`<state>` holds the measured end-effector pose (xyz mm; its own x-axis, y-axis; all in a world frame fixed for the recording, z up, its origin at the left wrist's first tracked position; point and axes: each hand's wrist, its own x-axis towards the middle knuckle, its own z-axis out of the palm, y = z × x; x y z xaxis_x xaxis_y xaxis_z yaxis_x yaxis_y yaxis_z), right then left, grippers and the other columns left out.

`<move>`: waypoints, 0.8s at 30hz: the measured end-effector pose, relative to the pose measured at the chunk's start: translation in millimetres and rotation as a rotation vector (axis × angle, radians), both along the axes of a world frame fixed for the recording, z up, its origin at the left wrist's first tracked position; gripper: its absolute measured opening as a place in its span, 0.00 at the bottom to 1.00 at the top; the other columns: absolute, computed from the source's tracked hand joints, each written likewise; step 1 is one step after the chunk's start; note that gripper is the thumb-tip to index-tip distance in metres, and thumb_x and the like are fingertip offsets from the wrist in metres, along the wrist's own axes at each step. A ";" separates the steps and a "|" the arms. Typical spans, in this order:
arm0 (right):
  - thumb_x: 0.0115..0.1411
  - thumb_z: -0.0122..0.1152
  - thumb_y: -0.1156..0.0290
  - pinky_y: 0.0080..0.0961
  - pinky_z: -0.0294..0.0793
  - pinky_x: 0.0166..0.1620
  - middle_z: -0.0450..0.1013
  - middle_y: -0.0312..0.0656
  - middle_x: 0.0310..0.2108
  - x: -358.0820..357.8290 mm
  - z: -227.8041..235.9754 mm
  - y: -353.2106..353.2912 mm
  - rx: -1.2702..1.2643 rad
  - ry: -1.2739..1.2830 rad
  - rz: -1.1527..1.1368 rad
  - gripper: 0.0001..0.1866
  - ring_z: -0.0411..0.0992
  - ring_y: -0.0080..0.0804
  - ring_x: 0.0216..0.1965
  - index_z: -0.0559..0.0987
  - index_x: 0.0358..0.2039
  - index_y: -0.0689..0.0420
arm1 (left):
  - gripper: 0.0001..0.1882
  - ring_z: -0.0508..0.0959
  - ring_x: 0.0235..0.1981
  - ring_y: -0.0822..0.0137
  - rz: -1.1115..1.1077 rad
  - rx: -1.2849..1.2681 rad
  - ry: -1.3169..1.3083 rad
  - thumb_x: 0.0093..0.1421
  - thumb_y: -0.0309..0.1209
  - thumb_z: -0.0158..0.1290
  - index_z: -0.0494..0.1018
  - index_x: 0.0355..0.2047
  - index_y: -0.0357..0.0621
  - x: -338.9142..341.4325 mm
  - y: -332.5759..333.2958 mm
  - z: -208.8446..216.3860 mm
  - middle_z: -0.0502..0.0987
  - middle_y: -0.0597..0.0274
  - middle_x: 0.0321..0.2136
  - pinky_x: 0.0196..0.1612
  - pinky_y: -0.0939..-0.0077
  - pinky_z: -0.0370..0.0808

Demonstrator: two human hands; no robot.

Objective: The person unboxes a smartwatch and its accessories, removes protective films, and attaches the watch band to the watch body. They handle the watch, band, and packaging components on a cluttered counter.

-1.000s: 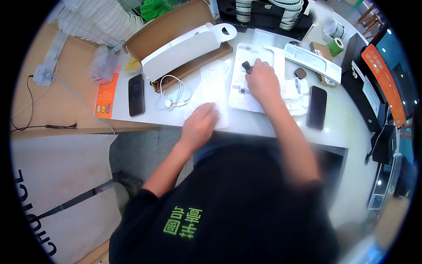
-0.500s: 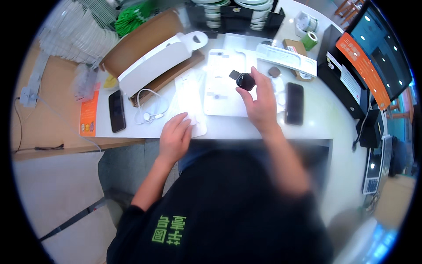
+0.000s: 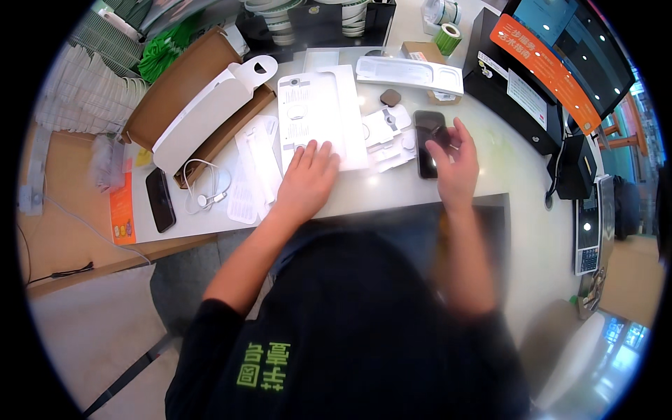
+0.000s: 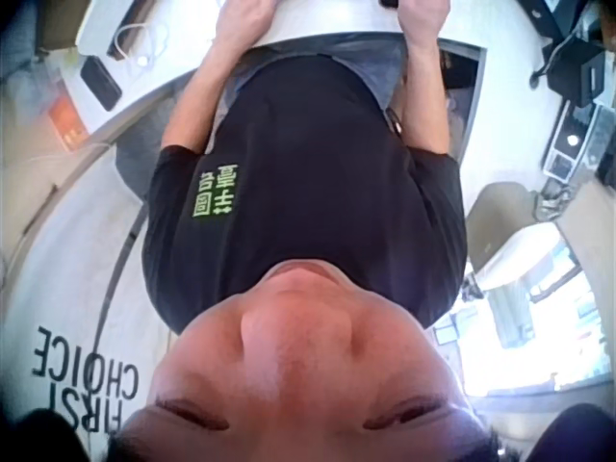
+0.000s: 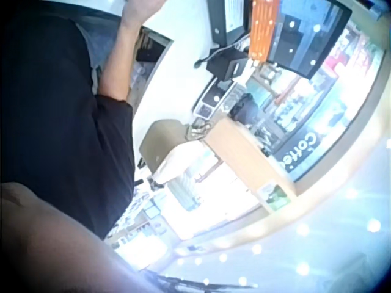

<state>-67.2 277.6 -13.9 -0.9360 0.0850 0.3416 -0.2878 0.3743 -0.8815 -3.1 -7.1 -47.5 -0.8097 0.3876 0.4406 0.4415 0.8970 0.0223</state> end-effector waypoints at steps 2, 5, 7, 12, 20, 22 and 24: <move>0.58 0.71 0.74 0.31 0.76 0.53 0.72 0.49 0.51 -1.1 -0.2 9.3 0.045 0.030 -0.016 0.33 0.74 0.35 0.48 0.69 0.62 0.65 | 0.16 0.78 0.53 0.49 -0.016 0.081 0.022 0.57 0.26 0.55 0.74 0.46 0.37 -1.6 -3.6 -1.2 0.77 0.45 0.51 0.56 0.57 0.75; 0.58 0.71 0.74 0.31 0.77 0.52 0.72 0.49 0.50 -4.7 1.0 20.6 0.053 0.045 -0.035 0.33 0.74 0.35 0.48 0.69 0.62 0.65 | 0.14 0.83 0.43 0.52 0.043 0.257 0.203 0.52 0.18 0.56 0.75 0.41 0.38 -3.6 -18.0 22.3 0.81 0.48 0.45 0.45 0.65 0.81; 0.58 0.71 0.74 0.31 0.77 0.52 0.72 0.49 0.50 -10.9 -0.7 26.9 0.023 0.058 -0.024 0.33 0.74 0.35 0.48 0.69 0.62 0.64 | 0.14 0.84 0.41 0.50 0.084 0.289 0.255 0.52 0.14 0.56 0.74 0.40 0.36 -1.4 -31.8 40.5 0.82 0.46 0.45 0.43 0.64 0.82; 0.58 0.71 0.73 0.31 0.77 0.52 0.73 0.49 0.50 -18.3 -2.6 43.7 0.012 0.041 -0.029 0.34 0.75 0.34 0.48 0.69 0.63 0.63 | 0.11 0.84 0.38 0.48 0.063 0.067 0.481 0.53 0.15 0.55 0.76 0.37 0.35 -11.1 -30.1 59.4 0.82 0.45 0.42 0.42 0.64 0.82; 0.58 0.71 0.72 0.31 0.77 0.52 0.73 0.48 0.49 -12.9 -2.0 66.9 0.001 0.020 0.039 0.34 0.75 0.34 0.48 0.68 0.62 0.65 | 0.19 0.74 0.56 0.44 0.259 -0.079 0.039 0.53 0.22 0.54 0.75 0.47 0.35 11.5 43.3 38.2 0.75 0.44 0.53 0.58 0.50 0.71; 0.58 0.71 0.72 0.31 0.76 0.52 0.73 0.47 0.48 -12.2 -1.4 68.5 -0.024 0.027 0.072 0.34 0.75 0.33 0.48 0.68 0.62 0.66 | 0.19 0.75 0.53 0.49 0.127 0.232 -0.023 0.53 0.26 0.56 0.75 0.47 0.36 6.1 71.7 34.7 0.76 0.48 0.50 0.54 0.57 0.73; 0.58 0.71 0.73 0.30 0.77 0.52 0.73 0.47 0.48 -10.7 1.1 68.1 -0.030 0.019 0.088 0.34 0.75 0.33 0.48 0.68 0.62 0.66 | 0.21 0.78 0.46 0.50 0.059 0.247 -0.117 0.53 0.28 0.63 0.75 0.47 0.33 -7.5 96.8 25.7 0.77 0.49 0.45 0.50 0.61 0.75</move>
